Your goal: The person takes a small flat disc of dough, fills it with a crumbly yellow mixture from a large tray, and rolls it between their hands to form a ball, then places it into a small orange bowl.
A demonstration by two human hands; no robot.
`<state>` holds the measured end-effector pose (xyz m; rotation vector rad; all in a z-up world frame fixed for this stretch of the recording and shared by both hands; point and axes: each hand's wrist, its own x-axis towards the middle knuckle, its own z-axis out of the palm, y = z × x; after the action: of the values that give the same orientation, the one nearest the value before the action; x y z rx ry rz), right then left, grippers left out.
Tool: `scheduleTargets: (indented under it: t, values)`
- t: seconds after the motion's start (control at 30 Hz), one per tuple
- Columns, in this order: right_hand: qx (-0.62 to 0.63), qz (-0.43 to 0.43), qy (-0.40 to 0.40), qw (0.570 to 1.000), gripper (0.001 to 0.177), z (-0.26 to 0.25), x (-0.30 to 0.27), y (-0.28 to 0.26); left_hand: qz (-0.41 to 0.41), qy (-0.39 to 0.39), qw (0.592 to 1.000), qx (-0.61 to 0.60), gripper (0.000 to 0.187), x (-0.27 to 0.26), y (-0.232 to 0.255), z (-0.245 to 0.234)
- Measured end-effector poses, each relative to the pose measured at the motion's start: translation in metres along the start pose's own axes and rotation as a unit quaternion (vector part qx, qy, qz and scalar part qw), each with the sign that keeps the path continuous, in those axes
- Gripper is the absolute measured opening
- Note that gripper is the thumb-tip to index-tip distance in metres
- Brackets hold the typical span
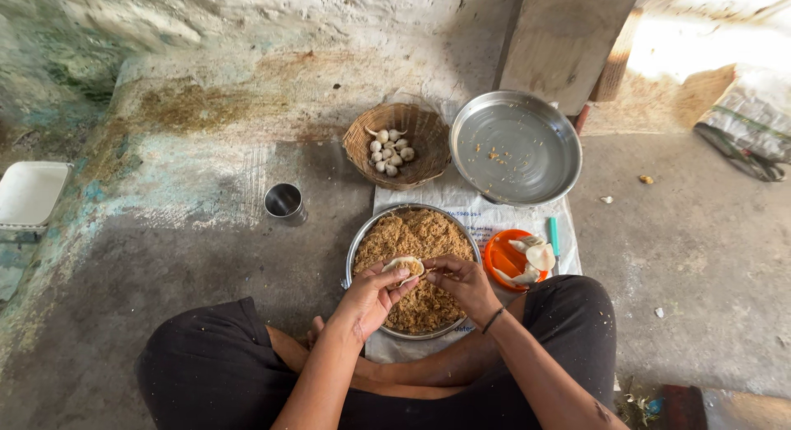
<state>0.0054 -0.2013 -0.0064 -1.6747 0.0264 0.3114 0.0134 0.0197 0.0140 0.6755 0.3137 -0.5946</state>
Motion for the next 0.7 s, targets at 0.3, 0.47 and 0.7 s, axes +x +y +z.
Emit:
scheduleTargets:
  t: [0.3,0.47,0.7]
  values:
    - [-0.035,-0.105,0.003,0.994,0.008,0.012,-0.012,-0.022,-0.037,0.007,0.998,0.055,0.027,-0.016,-0.002,0.005]
    - [-0.198,-0.066,0.03,0.978,0.01,0.018,-0.023,-0.042,0.0,0.027,0.993,0.118,0.026,-0.015,-0.01,0.006]
    - [-0.188,-0.042,-0.007,0.981,0.01,0.017,-0.023,-0.047,0.032,0.015,0.972,0.232,0.024,-0.012,-0.015,-0.003]
